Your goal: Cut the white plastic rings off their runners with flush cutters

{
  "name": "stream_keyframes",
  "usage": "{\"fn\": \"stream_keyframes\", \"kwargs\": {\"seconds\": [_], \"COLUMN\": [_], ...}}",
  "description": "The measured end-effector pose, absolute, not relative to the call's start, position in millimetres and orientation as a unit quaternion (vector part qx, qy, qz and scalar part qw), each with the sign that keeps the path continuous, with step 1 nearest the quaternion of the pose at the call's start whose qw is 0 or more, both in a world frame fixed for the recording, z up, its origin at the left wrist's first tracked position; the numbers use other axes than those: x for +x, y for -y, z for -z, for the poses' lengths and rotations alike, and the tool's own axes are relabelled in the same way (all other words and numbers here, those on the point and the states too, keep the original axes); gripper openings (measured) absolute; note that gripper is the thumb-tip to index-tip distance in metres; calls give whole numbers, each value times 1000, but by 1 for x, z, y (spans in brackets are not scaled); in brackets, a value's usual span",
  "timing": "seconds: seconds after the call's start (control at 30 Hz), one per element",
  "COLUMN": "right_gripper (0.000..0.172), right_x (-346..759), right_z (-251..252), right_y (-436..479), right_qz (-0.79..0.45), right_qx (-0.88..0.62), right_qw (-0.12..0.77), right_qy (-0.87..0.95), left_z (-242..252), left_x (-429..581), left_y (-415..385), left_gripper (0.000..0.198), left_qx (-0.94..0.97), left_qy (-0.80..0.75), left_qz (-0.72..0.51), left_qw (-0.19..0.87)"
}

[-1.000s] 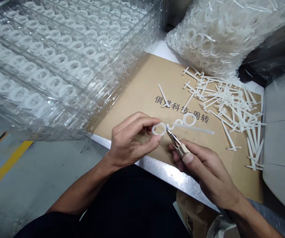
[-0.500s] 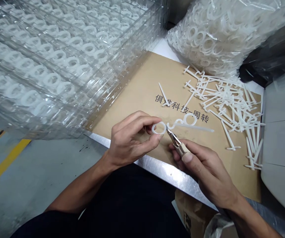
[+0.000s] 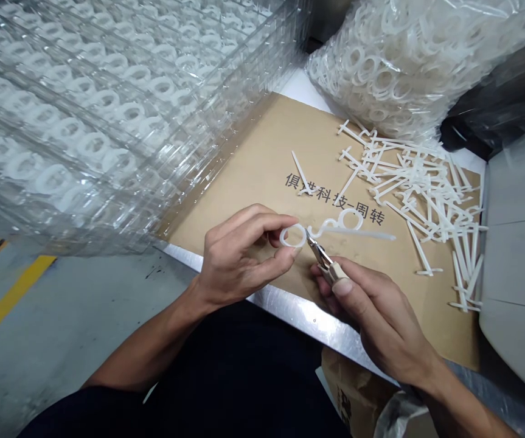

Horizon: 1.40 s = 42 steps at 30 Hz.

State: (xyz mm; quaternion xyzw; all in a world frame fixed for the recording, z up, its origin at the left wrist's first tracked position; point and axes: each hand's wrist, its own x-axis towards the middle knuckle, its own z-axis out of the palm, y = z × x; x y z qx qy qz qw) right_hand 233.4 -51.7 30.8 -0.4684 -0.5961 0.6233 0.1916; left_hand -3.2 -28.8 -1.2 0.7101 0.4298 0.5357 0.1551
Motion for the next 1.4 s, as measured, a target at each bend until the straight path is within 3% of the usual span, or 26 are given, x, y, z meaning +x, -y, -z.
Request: {"fn": "stream_keyframes", "kwargs": {"seconds": [0.4,0.63,0.9,1.17,1.27,1.3,1.4], "right_gripper": [43,42,40,41,41,41,41], "right_x": [224,223,227,227,227,228,227], "right_z": [-35,-31,-33,-28,-28,-28,-29], "right_y": [43,36,27,24,24,25,27], "right_qz": [-557,-586,-575,-537,-517,-509,-490], "right_qx": [-472,-435,-379,-372,-370,-369,-366], "right_qw": [156,163,194,205,202,200,193], "right_qy": [665,664,699,729,745,751,768], "left_z": [7,5,-55,-140,-167,-169,-146], "left_x": [-7,-14,13,66,86,92,110], "left_y": [29,27,-41,-215,-239,-232,-180], "left_gripper": [23,22,21,20,50,52,25], "left_qx": [697,653,713,736,748,767,877], "left_qy": [-435,-483,-452,-453,-507,-485,-346], "left_qz": [-536,-545,-525,-501,-428,-419,-333], "left_qw": [193,210,109,57,17,-4,-16]}}
